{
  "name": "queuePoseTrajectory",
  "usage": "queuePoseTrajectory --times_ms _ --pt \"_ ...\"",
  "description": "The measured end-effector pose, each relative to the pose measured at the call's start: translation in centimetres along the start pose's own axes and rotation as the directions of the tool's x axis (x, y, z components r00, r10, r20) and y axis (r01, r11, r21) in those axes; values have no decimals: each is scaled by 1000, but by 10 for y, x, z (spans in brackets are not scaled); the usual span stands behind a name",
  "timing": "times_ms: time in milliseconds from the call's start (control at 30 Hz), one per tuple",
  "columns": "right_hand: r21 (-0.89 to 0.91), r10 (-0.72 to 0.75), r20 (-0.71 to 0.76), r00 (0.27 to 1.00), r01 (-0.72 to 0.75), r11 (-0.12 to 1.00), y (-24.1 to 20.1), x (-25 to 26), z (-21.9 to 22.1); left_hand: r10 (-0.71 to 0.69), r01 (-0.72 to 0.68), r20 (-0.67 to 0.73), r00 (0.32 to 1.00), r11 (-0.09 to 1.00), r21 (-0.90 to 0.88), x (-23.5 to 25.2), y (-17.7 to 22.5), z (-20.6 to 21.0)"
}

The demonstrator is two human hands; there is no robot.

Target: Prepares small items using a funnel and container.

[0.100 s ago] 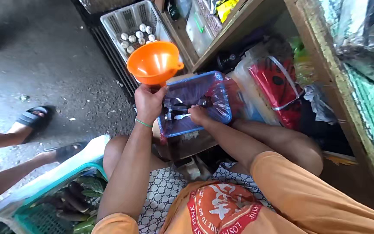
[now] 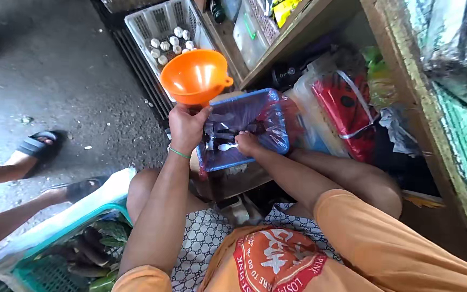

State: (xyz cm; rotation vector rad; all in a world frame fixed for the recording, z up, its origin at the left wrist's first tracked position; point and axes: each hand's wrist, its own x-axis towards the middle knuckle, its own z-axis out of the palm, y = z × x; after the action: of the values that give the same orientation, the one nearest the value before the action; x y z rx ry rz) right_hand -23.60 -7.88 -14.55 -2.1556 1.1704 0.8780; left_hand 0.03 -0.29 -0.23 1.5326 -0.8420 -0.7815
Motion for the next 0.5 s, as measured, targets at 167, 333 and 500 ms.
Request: queuePoseTrajectory --times_ms 167,333,500 --pt "-46 23 84 996 -19 999 15 -28 -46 22 -22 -12 1000 1000 -22 6 2 0" --pt "-131 255 -49 966 -259 957 39 -54 -73 -17 17 -7 1000 999 33 4 1 3" --pt "15 262 -70 963 -262 965 21 -27 -44 -1 1 -9 1000 1000 17 3 -2 4"
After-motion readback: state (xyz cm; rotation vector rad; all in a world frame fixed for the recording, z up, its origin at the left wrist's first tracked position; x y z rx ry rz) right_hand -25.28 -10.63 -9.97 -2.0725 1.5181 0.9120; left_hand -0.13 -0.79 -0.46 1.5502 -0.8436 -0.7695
